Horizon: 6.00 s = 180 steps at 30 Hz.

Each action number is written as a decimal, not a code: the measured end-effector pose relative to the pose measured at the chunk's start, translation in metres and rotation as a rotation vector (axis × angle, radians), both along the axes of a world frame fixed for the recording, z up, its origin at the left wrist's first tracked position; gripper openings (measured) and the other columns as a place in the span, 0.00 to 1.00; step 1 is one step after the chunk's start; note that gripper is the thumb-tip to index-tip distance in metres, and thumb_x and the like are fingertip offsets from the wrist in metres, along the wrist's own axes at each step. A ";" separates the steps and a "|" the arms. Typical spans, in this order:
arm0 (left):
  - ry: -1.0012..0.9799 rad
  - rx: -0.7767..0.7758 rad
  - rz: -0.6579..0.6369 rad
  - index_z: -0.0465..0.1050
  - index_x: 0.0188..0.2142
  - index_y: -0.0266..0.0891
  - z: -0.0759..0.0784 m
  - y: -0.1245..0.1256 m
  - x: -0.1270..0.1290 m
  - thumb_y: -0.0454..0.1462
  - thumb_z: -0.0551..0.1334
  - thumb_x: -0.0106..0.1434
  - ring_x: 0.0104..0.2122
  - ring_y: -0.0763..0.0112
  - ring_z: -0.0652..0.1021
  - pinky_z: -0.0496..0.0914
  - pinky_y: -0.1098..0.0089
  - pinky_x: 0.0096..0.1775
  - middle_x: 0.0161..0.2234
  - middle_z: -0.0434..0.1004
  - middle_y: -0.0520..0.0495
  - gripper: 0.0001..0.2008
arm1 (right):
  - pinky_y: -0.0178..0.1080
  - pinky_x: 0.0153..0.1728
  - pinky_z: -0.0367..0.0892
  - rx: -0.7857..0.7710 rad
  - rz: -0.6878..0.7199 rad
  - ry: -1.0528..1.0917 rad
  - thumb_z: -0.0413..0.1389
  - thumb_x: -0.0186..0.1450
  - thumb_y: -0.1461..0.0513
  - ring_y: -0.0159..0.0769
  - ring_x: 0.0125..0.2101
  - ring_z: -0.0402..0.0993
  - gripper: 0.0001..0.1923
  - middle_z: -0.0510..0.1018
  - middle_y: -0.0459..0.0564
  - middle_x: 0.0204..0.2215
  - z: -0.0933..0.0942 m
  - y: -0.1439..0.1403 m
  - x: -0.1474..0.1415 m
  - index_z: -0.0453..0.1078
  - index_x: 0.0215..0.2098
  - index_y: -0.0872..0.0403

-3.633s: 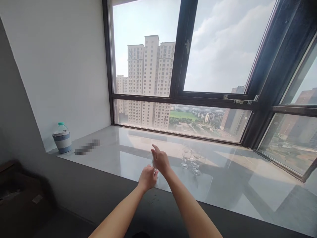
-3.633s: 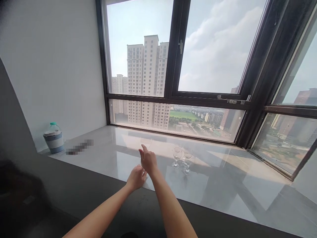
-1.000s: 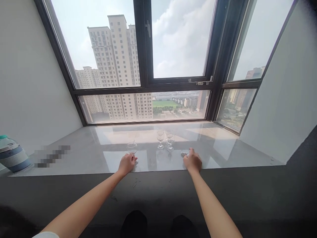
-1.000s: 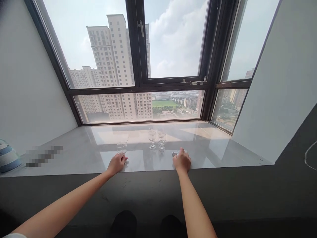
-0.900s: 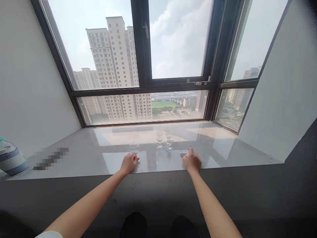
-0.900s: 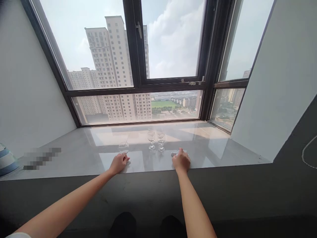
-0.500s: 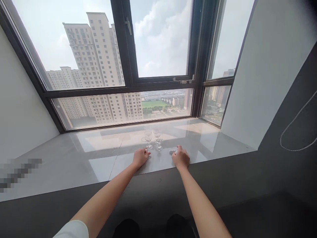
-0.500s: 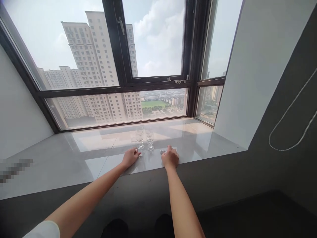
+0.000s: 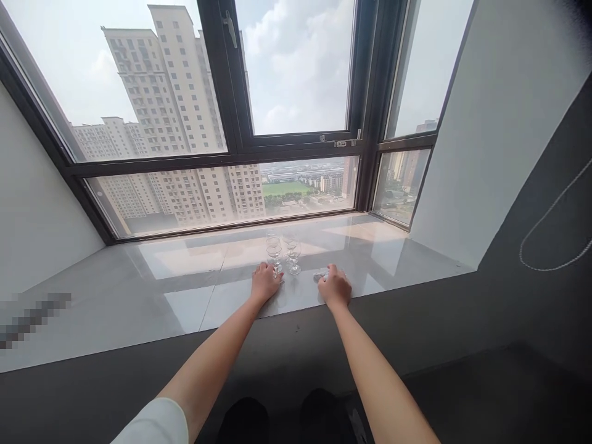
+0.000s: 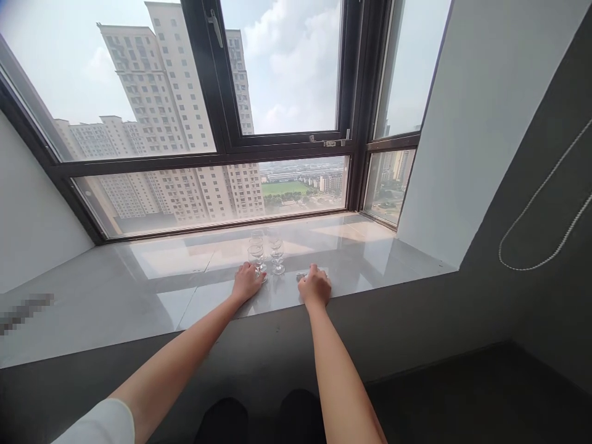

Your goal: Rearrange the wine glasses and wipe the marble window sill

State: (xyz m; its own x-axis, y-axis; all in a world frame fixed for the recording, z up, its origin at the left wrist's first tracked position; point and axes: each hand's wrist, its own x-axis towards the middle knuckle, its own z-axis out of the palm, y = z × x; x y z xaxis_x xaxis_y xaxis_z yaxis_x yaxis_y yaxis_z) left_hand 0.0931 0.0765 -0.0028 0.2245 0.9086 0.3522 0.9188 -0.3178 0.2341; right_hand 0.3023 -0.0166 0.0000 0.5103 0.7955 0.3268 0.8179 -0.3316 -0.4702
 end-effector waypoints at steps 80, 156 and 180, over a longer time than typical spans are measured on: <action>0.205 -0.141 0.209 0.78 0.40 0.44 0.011 0.057 -0.174 0.49 0.49 0.65 0.59 0.54 0.66 0.47 0.46 0.61 0.47 0.78 0.40 0.21 | 0.39 0.42 0.63 0.015 -0.053 0.022 0.50 0.65 0.60 0.43 0.46 0.71 0.19 0.74 0.56 0.41 -0.008 0.001 0.003 0.65 0.53 0.53; 0.041 -0.166 0.359 0.76 0.46 0.43 0.006 0.121 -0.297 0.50 0.55 0.63 0.63 0.52 0.61 0.57 0.57 0.59 0.59 0.69 0.43 0.20 | 0.37 0.36 0.61 -0.024 -0.100 0.008 0.49 0.65 0.57 0.41 0.40 0.71 0.18 0.74 0.54 0.41 -0.010 0.001 0.005 0.66 0.52 0.51; 0.223 -0.268 -0.580 0.70 0.57 0.46 0.046 -0.010 -0.074 0.44 0.56 0.63 0.56 0.55 0.69 0.63 0.58 0.56 0.57 0.67 0.42 0.22 | 0.38 0.39 0.62 0.025 -0.053 0.028 0.50 0.65 0.60 0.42 0.43 0.72 0.17 0.75 0.55 0.39 -0.008 0.003 0.003 0.66 0.51 0.53</action>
